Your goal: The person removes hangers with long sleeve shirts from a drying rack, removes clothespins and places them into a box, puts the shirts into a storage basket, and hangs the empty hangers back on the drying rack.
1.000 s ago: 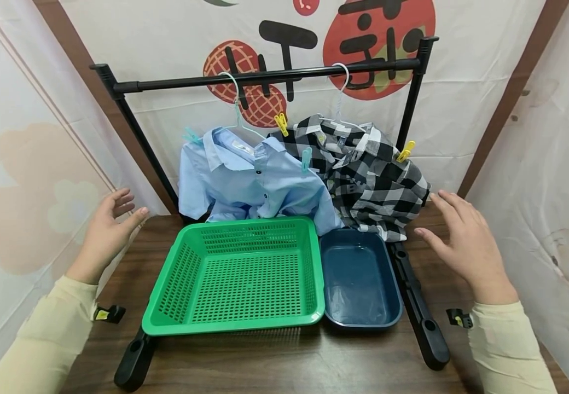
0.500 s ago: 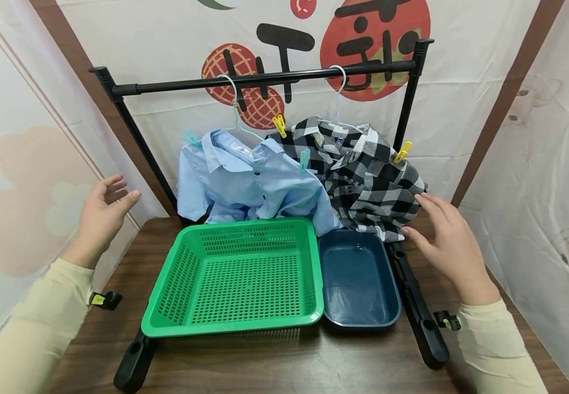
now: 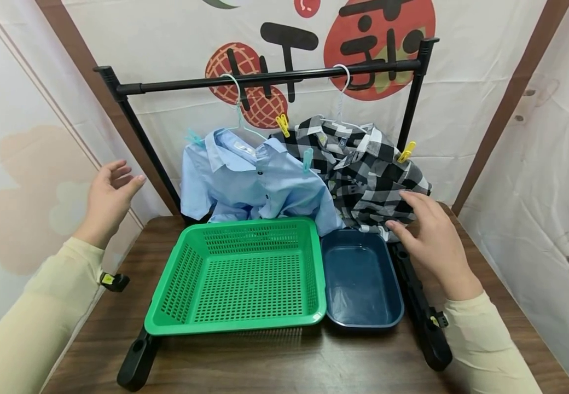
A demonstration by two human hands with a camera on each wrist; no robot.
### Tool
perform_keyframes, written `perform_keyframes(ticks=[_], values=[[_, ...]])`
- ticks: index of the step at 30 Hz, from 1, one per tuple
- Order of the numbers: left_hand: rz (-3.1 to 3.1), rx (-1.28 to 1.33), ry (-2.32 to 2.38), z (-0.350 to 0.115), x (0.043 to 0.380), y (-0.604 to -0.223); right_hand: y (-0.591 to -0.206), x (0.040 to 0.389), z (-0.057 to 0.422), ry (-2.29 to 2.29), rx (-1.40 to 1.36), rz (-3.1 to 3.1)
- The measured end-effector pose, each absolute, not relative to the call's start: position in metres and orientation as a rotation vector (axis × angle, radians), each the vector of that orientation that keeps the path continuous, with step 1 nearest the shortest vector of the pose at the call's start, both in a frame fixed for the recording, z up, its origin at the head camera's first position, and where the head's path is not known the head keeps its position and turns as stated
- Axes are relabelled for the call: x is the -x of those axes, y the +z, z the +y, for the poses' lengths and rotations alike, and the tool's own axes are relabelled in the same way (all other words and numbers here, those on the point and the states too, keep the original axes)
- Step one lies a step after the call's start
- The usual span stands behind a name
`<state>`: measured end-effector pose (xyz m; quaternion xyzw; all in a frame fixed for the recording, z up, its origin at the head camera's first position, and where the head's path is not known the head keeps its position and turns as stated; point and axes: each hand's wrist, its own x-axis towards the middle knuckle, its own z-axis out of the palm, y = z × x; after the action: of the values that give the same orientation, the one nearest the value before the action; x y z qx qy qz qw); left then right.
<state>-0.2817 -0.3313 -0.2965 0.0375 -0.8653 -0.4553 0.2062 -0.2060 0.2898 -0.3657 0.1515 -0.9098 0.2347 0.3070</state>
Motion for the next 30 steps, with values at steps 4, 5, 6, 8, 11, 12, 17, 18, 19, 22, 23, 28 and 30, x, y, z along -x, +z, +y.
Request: perform_keyframes(ticks=[4, 5, 6, 8, 11, 12, 17, 18, 19, 22, 23, 28, 30], values=[[-2.375, -0.092, -1.28, -0.327, 0.291, -0.292, -0.36, 0.207, 0.283, 0.626, -0.414, -2.414], [-2.362, -0.092, -1.288, -0.326, 0.293, -0.291, -0.358, 0.207, 0.281, 0.628, -0.416, -2.42], [-2.355, -0.094, -1.292, -0.325, 0.295, -0.289, -0.356, 0.207, 0.28, 0.634, -0.417, -2.424], [-2.337, -0.101, -1.3, -0.323, 0.299, -0.287, -0.352, 0.207, 0.278, 0.649, -0.416, -2.432], [-2.317, -0.127, -1.33, -0.319, 0.306, -0.283, -0.347, 0.208, 0.277, 0.673, -0.406, -2.429], [-2.314, -0.137, -1.336, -0.318, 0.309, -0.282, -0.346, 0.208, 0.277, 0.673, -0.402, -2.427], [-2.27, -0.15, -1.399, -0.316, 0.32, -0.279, -0.338, 0.213, 0.274, 0.694, -0.401, -2.424], [-2.262, -0.151, -1.406, -0.316, 0.322, -0.279, -0.336, 0.215, 0.273, 0.706, -0.4, -2.425], [-2.254, -0.155, -1.414, -0.316, 0.324, -0.278, -0.333, 0.217, 0.271, 0.727, -0.401, -2.424], [-2.251, -0.176, -1.425, -0.317, 0.33, -0.278, -0.326, 0.221, 0.265, 0.778, -0.4, -2.426], [-2.252, -0.184, -1.426, -0.317, 0.332, -0.278, -0.323, 0.222, 0.263, 0.785, -0.401, -2.428], [-2.245, -0.193, -1.425, -0.315, 0.341, -0.281, -0.315, 0.226, 0.254, 0.768, -0.436, -2.434], [-2.231, -0.183, -1.439, -0.314, 0.344, -0.28, -0.313, 0.227, 0.25, 0.764, -0.435, -2.446]])
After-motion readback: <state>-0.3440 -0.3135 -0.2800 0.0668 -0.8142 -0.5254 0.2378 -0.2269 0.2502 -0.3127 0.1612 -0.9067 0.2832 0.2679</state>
